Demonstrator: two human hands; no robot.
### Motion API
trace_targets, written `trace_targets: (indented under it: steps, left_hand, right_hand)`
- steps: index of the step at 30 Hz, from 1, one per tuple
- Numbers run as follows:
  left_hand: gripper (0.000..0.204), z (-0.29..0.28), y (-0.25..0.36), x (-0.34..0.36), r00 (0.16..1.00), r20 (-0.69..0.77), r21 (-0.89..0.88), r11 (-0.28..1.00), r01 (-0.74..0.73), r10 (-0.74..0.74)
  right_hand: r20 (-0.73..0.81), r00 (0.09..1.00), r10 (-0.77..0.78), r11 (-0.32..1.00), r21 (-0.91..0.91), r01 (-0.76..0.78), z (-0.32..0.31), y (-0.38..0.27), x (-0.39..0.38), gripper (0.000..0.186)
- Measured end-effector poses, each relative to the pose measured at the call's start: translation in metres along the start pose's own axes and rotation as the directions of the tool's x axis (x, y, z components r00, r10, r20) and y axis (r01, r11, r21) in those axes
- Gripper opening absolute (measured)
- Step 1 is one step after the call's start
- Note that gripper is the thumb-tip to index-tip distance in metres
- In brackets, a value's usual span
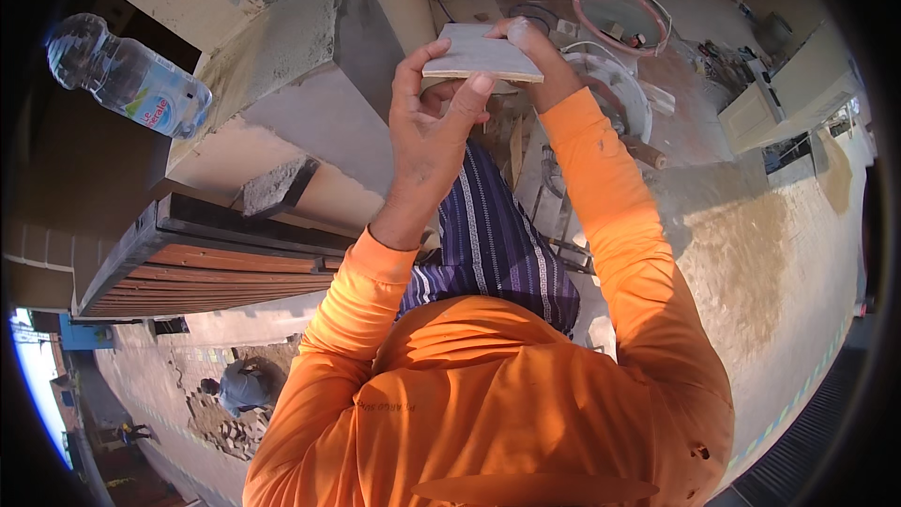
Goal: The person applies plaster to a concrete pillar using a brush and trowel. They repeatedly wet the surface with water from a bottle, spread the plaster, and smooth it with a trowel. The person also uses a brush to clean the surface and a hammer to tap the trowel.
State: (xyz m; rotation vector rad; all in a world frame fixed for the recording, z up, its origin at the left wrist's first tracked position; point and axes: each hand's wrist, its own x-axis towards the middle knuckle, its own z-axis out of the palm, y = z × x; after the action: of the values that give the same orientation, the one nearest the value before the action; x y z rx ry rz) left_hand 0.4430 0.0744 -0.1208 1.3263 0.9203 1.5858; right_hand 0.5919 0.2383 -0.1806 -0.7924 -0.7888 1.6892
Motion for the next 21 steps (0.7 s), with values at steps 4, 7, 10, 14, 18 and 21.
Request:
trace_targets:
  steps: [4,7,10,14,18,21]
  left_hand:
    - [0.053,-0.007,-0.008,0.003,0.997,-0.030,0.208,0.976,-0.064,0.072]
    - [0.052,-0.017,-0.009,0.006,0.989,0.020,0.284,0.947,-0.148,0.149]
    - [0.052,-0.027,-0.004,0.011,0.986,0.006,0.321,0.934,-0.159,0.166]
    - [0.050,-0.031,0.002,0.014,0.990,-0.031,0.246,0.961,-0.129,0.141]
    - [0.049,-0.028,0.003,0.010,0.987,-0.008,0.270,0.951,-0.151,0.159]
    - [0.048,-0.027,0.001,0.007,0.987,-0.001,0.287,0.945,-0.154,0.161]
  right_hand:
    - [-0.122,0.981,0.154,0.988,0.002,-0.155,0.030,-0.006,0.008,0.017]
    - [-0.104,0.971,0.216,0.956,0.225,-0.189,0.032,-0.004,0.017,0.021]
    - [0.009,0.970,0.241,0.909,0.349,-0.230,0.022,-0.002,0.022,0.032]
    - [0.012,0.967,0.254,0.916,0.317,-0.245,0.013,-0.004,0.019,0.034]
    - [-0.031,0.965,0.261,0.917,0.320,-0.238,0.015,-0.005,0.016,0.036]
    - [-0.043,0.969,0.244,0.915,0.342,-0.215,0.016,-0.002,0.017,0.038]
